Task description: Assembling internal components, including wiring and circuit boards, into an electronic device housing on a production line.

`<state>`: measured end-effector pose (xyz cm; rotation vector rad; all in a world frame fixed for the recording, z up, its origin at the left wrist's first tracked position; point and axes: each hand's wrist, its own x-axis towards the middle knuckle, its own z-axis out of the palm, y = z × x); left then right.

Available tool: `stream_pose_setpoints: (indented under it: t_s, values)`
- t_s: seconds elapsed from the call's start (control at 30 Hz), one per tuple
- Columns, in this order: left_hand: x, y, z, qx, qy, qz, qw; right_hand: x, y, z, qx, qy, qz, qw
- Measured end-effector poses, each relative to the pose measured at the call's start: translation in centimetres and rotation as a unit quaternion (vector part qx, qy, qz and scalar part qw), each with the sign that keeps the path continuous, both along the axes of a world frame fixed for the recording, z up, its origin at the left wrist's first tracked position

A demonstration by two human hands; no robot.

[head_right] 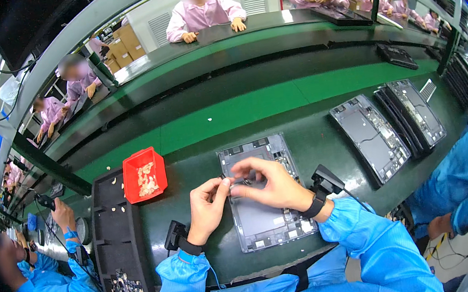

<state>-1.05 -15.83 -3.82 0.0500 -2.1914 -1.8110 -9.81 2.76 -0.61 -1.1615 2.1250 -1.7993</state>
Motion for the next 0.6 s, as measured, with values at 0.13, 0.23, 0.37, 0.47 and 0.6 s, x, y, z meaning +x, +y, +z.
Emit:
stream_pose_setpoints:
  t_s: [0.13,0.23,0.37,0.47,0.6]
  values:
    - [0.2,0.4,0.2,-0.05,0.055,-0.038,0.997,-1.2,0.0,-2.1,-0.039,-0.077,0.008,0.996]
    - [0.4,1.2,0.9,-0.045,0.055,-0.048,0.996,-1.0,0.4,-2.2,-0.053,-0.121,0.061,0.989]
    - [0.6,1.1,0.9,-0.058,0.07,-0.046,0.995,-0.7,0.6,-1.3,-0.05,-0.111,0.098,0.988]
    - [0.6,0.8,1.6,-0.077,0.062,-0.032,0.995,-1.1,0.4,-0.8,-0.045,-0.11,0.13,0.984]
    - [0.0,1.1,1.1,-0.1,0.125,-0.039,0.986,-1.6,0.5,-1.5,-0.124,-0.173,0.134,0.968]
